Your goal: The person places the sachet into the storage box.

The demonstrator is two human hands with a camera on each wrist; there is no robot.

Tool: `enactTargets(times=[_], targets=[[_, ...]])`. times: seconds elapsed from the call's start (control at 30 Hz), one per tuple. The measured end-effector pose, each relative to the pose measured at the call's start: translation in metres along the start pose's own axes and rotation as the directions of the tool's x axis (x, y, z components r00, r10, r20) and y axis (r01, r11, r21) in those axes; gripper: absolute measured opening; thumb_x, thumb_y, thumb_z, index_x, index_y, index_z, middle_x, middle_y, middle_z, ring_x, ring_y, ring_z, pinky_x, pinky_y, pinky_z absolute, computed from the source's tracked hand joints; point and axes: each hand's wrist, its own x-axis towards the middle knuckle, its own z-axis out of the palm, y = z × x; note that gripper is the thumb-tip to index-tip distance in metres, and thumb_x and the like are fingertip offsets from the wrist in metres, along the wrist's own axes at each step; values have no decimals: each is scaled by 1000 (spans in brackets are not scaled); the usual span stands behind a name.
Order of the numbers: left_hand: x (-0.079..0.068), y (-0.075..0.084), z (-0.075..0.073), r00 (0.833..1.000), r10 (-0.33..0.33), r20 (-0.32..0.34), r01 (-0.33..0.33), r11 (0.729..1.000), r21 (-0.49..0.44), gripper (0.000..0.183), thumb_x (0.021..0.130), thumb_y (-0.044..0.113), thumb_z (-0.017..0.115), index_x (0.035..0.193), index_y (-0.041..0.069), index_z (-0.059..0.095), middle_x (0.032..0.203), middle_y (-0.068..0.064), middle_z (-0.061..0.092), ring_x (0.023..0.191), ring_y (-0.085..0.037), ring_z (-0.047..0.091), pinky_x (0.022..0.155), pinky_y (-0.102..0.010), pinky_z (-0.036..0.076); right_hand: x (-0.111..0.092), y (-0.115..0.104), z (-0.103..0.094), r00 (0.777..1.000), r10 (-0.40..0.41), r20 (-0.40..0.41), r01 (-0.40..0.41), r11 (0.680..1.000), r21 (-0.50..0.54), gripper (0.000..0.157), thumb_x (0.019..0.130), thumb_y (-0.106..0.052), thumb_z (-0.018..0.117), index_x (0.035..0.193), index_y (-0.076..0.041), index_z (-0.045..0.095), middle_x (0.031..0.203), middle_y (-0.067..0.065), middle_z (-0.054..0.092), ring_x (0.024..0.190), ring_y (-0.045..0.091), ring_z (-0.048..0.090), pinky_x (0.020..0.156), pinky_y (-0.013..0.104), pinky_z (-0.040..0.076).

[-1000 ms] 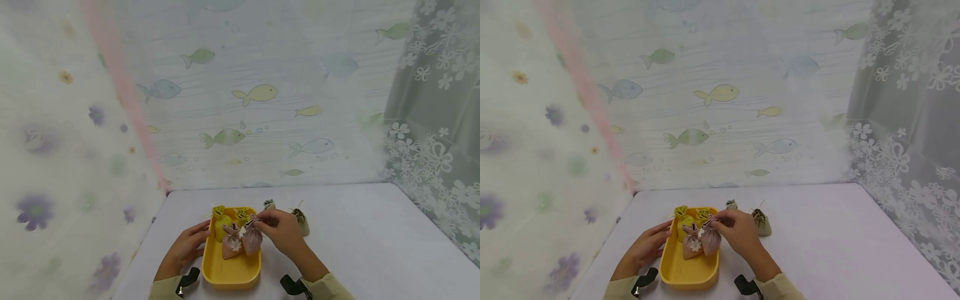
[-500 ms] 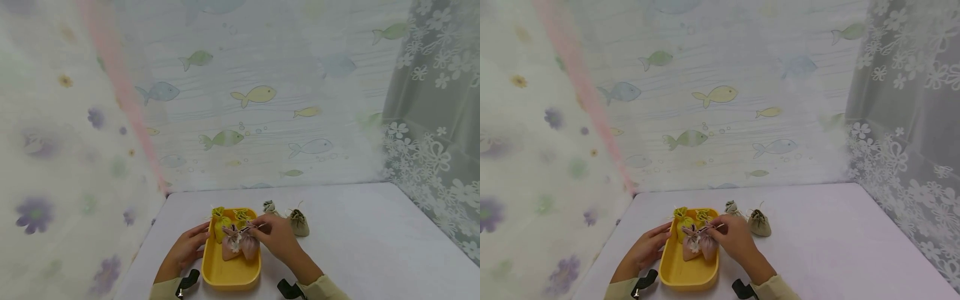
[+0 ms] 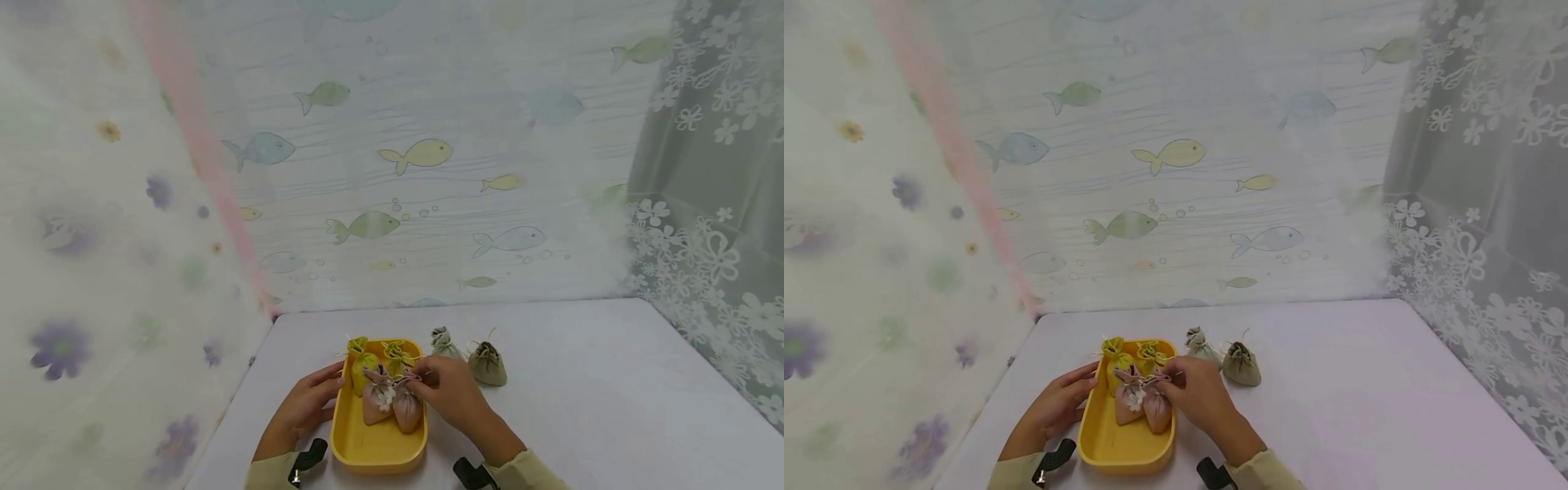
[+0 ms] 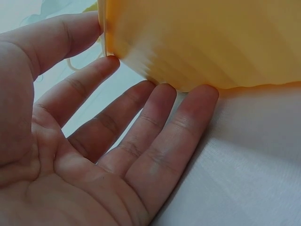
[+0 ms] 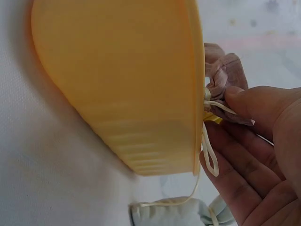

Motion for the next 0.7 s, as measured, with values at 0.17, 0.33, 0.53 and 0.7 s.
enactTargets(times=[0.17, 0.33, 0.53, 0.7], targets=[[-1, 0, 0, 1000, -5, 4, 5, 1000, -5, 69, 98, 37, 71, 158, 18, 45, 163, -16, 43, 127, -25, 64, 94, -46, 61, -1, 2, 3, 1000, -7, 20, 7, 1000, -30, 10, 90, -20, 82, 96, -21, 74, 92, -10, 73, 78, 0, 69, 67, 18, 58], [-1, 1, 0, 1000, -8, 12, 8, 1000, -11, 70, 97, 38, 71, 159, 19, 44, 164, -16, 41, 127, -24, 64, 95, -47, 61, 0, 7, 7, 1000, -10, 29, 10, 1000, -29, 10, 90, -21, 82, 95, -22, 73, 92, -12, 73, 81, -1, 70, 69, 16, 59], [-1, 1, 0, 1000, -4, 13, 4, 1000, -11, 68, 98, 37, 71, 158, 19, 45, 163, -16, 42, 126, -23, 65, 95, -46, 61, -1, 7, 8, 1000, -13, 15, 14, 999, -39, 11, 90, -20, 82, 96, -23, 72, 93, -11, 73, 82, -1, 71, 70, 16, 59], [0, 1, 1, 1000, -7, 13, 7, 1000, -16, 68, 98, 37, 71, 158, 20, 46, 162, -16, 43, 125, -23, 65, 95, -46, 61, -2, 6, 8, 1000, -5, 4, 5, 999, -52, 11, 91, -21, 81, 95, -23, 72, 92, -12, 73, 84, 1, 71, 71, 22, 61]])
